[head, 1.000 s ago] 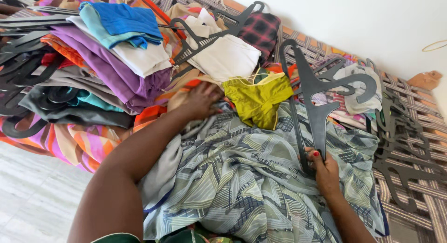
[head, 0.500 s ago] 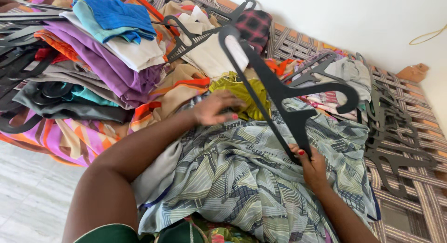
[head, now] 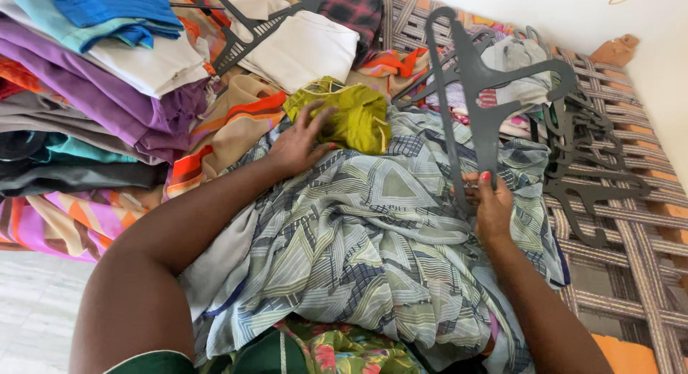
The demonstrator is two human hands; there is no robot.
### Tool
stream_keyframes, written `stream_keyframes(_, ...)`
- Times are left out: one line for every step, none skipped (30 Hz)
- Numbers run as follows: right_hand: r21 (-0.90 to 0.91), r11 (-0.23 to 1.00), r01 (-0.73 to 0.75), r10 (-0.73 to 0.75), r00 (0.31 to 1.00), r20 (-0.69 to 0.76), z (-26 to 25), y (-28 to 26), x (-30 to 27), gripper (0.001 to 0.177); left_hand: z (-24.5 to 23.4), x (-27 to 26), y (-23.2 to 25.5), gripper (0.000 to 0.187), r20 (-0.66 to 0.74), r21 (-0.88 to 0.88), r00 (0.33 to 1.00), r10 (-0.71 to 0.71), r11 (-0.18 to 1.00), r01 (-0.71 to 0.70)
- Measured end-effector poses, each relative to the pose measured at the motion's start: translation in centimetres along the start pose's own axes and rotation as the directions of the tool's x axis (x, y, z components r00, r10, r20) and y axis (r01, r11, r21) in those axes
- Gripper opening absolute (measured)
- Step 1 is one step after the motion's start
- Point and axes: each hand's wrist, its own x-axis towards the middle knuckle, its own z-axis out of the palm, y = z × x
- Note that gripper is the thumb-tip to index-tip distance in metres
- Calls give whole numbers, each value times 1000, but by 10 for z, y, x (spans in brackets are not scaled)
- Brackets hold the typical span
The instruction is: The person folds a white t-shirt and places it on a hanger, then folds a plaid shirt and hangs it, and finally folds a yellow top and places it on a hanger. The person works on their lap while seated on a woven mat.
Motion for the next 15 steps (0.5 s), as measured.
stream_keyframes(11, 1000, 22, -21, 999, -49, -7, 1, 5, 35, -1, 1, 1, 81, -17, -53, 990, -139, 989, 138)
stream_keyframes(22, 999, 44, -42, 994, -98, -13, 3, 11, 33, 0, 4, 0, 82, -26, -107, 961, -277, 956, 273)
stream_keyframes(30, 997, 67, -62, 987, -149, -21, 5, 15, 31, 4, 8, -4, 83, -25, -161, 913, -408, 903, 399)
stream_keyframes(47, 997, 68, -60, 986, -158, -30, 6, 19, 30, 8, 9, -10, 84, -132, -151, 932, -336, 937, 317)
stream_keyframes(69, 995, 75, -62, 984, -169, -35, 8, 24, 28, 8, 11, -21, 84, -240, -126, 938, -252, 966, 227)
stream_keyframes(90, 993, 82, -65, 981, -180, -39, 11, 29, 27, 7, 15, -32, 85, -341, -93, 926, -161, 986, 138)
stream_keyframes(102, 993, 57, -37, 981, -188, -43, 16, 31, 24, 8, 14, -41, 82, -305, -127, 929, -209, 976, 178)
stream_keyframes(113, 993, 32, -9, 981, -196, -46, 20, 34, 26, 6, 14, -49, 78, -268, -159, 929, -256, 963, 219)
stream_keyframes(123, 992, 4, 21, 979, -204, -51, 26, 37, 32, 5, 12, -52, 75, -225, -191, 926, -302, 946, 262)
stream_keyframes(124, 992, 1, 27, 974, -225, -54, 32, 40, 42, 5, 9, -51, 66, -209, -163, 927, -311, 946, 281)
stream_keyframes(125, 992, 1, 30, 969, -245, -58, 36, 45, 54, 3, 8, -48, 57, -196, -134, 928, -318, 946, 296)
stream_keyframes(126, 992, 2, 32, 963, -266, -63, 40, 48, 66, -1, 7, -42, 49, -184, -105, 928, -324, 945, 309)
stream_keyframes(66, 997, 41, -18, 947, -320, -67, 43, 51, 71, -4, 6, -36, 43, -227, -31, 954, -197, 980, 195)
stream_keyframes(3, 997, 76, -70, 927, -369, -71, 43, 54, 75, -6, 3, -28, 38, -260, 47, 963, -64, 996, 79)
stream_keyframes(-63, 992, 112, -128, 901, -414, -74, 41, 53, 80, -10, 3, -19, 33, -286, 127, 955, 75, 991, -40)
